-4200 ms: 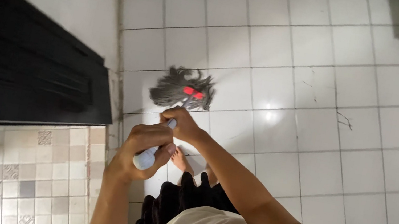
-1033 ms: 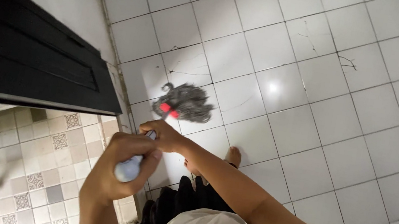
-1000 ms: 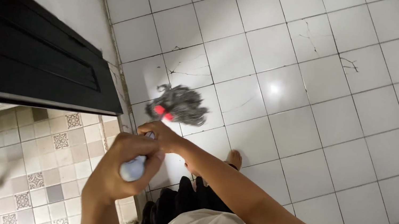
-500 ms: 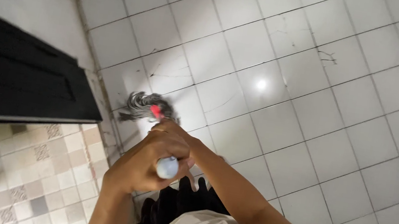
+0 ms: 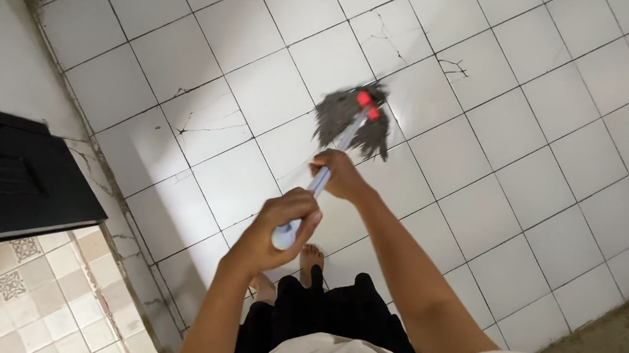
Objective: Mopping a tiled floor in a residential environment.
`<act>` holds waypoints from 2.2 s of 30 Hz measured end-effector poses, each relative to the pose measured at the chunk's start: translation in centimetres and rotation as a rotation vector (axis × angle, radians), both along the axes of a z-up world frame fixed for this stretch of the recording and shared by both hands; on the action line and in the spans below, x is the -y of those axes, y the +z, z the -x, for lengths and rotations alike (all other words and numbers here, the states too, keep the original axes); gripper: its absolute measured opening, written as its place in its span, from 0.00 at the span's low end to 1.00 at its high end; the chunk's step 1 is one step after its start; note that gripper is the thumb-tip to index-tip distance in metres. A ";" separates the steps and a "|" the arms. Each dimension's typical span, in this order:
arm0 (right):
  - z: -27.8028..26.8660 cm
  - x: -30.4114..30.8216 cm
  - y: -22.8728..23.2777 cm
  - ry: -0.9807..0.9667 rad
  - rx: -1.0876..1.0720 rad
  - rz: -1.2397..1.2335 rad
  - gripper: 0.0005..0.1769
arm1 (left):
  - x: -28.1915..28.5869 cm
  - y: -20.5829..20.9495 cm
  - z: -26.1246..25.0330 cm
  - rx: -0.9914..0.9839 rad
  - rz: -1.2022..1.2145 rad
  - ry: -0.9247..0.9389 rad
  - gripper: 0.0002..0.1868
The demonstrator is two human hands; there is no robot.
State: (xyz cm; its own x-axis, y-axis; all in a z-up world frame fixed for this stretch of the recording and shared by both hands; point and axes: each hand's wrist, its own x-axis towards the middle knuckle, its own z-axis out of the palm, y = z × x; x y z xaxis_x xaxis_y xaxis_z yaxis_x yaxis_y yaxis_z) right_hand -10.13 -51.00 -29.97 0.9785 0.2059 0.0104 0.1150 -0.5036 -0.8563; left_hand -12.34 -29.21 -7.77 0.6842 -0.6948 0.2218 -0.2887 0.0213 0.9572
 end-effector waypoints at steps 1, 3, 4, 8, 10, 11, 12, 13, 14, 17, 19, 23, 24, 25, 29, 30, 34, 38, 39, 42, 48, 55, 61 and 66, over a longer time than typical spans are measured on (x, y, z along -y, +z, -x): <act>0.0 1.4 -0.8 -0.036 -0.009 0.040 0.10 | 0.8 -0.7 0.0 -0.014 0.040 0.007 0.05; 0.1 2.1 -1.5 -0.035 0.003 0.079 0.11 | 1.3 -1.3 0.7 -0.078 -0.053 0.017 0.05; 0.3 2.4 -1.8 -0.038 0.014 0.119 0.13 | 1.4 -1.6 1.2 -0.145 -0.144 0.021 0.06; 0.1 -0.8 -1.2 0.021 0.044 0.075 0.08 | -1.0 0.4 0.9 -0.188 -0.143 0.091 0.03; 0.0 -3.9 1.3 0.008 -0.081 -0.144 0.04 | -2.8 1.6 0.5 -0.010 0.099 0.128 0.01; -0.2 -5.3 2.1 0.012 -0.075 -0.143 0.04 | -3.2 3.1 0.4 -0.003 0.100 0.131 0.01; -0.3 -6.7 2.8 0.024 -0.073 -0.183 0.05 | -3.7 4.5 0.2 0.008 0.056 0.171 0.03; 0.2 -8.3 3.5 0.032 -0.079 -0.226 0.08 | -4.3 5.9 0.5 0.009 0.008 0.207 0.04; 0.6 -9.4 4.2 0.033 -0.082 -0.228 0.08 | -4.2 6.9 0.7 0.007 0.006 0.207 0.04; 0.1 -11.4 6.2 0.065 -0.088 -0.281 0.14 | -3.4 9.1 0.4 0.083 -0.016 0.233 0.06; -0.1 -11.6 7.5 0.142 -0.074 -0.389 0.13 | -2.7 9.4 0.5 0.169 -0.203 0.146 0.17; -0.7 -9.2 7.2 0.170 -0.192 -0.517 0.12 | 0.3 8.7 0.0 0.145 -0.185 0.080 0.19; -0.3 -8.5 7.3 0.152 -0.249 -0.504 0.12 | 0.8 8.6 0.0 0.149 -0.152 0.037 0.19; -0.1 -7.7 7.3 0.130 -0.304 -0.488 0.11 | 1.5 8.4 0.0 0.155 -0.115 -0.009 0.20; 1.8 -2.8 8.4 0.027 -0.143 -0.366 0.08 | 4.0 7.7 -0.6 0.133 -0.060 -0.118 0.20; 2.5 -1.2 8.5 -0.027 -0.086 -0.314 0.08 | 5.2 7.4 -0.6 0.129 -0.029 -0.140 0.18; 4.3 4.7 5.2 -0.276 -0.015 -0.154 0.06 | 9.1 4.0 -0.5 0.074 0.013 -0.174 0.17; 6.1 10.0 2.2 -0.444 0.042 -0.123 0.07 | 12.5 -0.5 0.3 -0.011 -0.025 -0.201 0.12; 6.5 10.8 0.9 -0.462 0.072 -0.058 0.08 | 12.7 -1.4 0.7 -0.040 -0.078 -0.191 0.12; 6.6 11.9 -2.6 -0.479 0.093 0.064 0.12 | 12.6 -2.7 1.2 -0.109 -0.128 -0.179 0.09; 2.6 6.3 -0.7 -0.510 0.098 -0.007 0.14 | 9.0 0.1 -1.5 -0.301 -0.175 -0.006 0.08; -0.6 3.2 1.8 -0.451 0.167 -0.226 0.16 | 9.0 5.5 -1.0 0.052 -0.260 -0.007 0.10; 0.0 5.2 1.7 -0.414 0.219 -0.170 0.16 | 11.4 4.9 -1.2 0.216 -0.265 -0.189 0.14; 2.5 4.2 5.9 -0.592 0.093 -0.154 0.10 | 11.3 6.8 -4.9 0.175 -0.255 -0.262 0.10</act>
State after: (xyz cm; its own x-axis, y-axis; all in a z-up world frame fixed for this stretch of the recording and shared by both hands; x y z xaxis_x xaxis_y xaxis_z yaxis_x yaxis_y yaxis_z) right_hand -12.64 -55.18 -24.06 0.9198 -0.3824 0.0877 -0.0682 -0.3761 -0.9241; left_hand -7.45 -40.48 -0.93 0.4436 -0.8886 0.1171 -0.4637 -0.1158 0.8784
